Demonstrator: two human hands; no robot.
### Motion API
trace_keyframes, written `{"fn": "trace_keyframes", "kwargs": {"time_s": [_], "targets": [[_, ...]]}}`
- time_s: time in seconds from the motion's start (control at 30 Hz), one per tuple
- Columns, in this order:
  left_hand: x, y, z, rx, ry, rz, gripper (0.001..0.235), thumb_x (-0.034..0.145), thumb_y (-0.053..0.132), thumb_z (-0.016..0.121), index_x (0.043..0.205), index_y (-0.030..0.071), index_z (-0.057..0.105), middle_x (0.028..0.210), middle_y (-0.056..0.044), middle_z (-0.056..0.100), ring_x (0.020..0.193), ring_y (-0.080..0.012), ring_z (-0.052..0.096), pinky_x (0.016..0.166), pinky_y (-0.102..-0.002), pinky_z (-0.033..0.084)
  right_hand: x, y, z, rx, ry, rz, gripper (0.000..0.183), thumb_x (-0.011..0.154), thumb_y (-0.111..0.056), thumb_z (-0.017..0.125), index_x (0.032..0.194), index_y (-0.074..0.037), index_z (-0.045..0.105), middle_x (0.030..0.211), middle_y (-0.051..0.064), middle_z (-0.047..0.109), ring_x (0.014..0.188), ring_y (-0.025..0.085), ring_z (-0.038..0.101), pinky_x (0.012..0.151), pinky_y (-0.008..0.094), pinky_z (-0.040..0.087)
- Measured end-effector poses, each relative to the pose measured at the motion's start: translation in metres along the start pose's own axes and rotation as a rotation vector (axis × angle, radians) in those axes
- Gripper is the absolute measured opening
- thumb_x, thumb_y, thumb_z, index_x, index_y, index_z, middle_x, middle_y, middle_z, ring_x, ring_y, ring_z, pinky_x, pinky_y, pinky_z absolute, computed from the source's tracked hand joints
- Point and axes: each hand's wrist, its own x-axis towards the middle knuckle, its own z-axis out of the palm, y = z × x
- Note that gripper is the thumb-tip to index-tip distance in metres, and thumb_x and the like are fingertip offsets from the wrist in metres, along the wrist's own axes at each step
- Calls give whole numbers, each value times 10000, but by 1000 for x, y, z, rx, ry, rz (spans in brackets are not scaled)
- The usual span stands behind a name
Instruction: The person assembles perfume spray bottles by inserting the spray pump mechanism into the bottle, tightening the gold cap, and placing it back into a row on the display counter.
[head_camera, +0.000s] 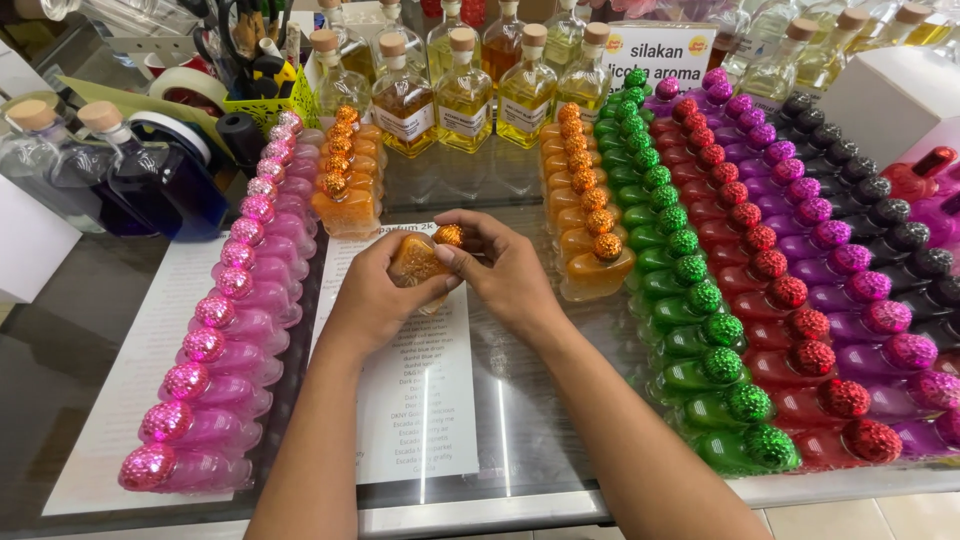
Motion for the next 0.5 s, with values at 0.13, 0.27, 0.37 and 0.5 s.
{"fn": "trace_keyframes", "kwargs": {"time_s": [0.13,0.27,0.37,0.5], "targets": [[-1,-5,-1,-68,-55,-42,842,707,230,944,1305,156,357,1228,-106,521,1062,-302,640,891,-437,560,-3,-6,4,19,-154,41,576,901,-60,780,1441,-121,590,1156,154,694,1100,210,651,950,354,595],[-20,22,-11,108,1,101,1024,723,214,917,1505,147,259,1336,-173,508,1099,-378,632,915,-533,551,-2,-2,6,-116,-136,42,609,906,-86,778,1465,-186,557,1220,197,700,1190,287,661,975,414,578],[-15,12,-22,295,250,450,1088,738,337,937,1585,111,292,1356,-183,522,1096,-383,564,935,-551,492,4,3,13,-232,-27,-14,629,894,-92,797,1461,-208,552,1206,190,713,1203,311,670,975,431,564],[-7,3,-27,300,646,789,603,1046,321,708,1490,43,410,1216,-119,546,1052,-288,533,947,-427,485,11,16,34,-484,3,-81,660,811,-181,870,1405,-253,591,1122,86,777,1159,275,624,1043,437,484]]}}
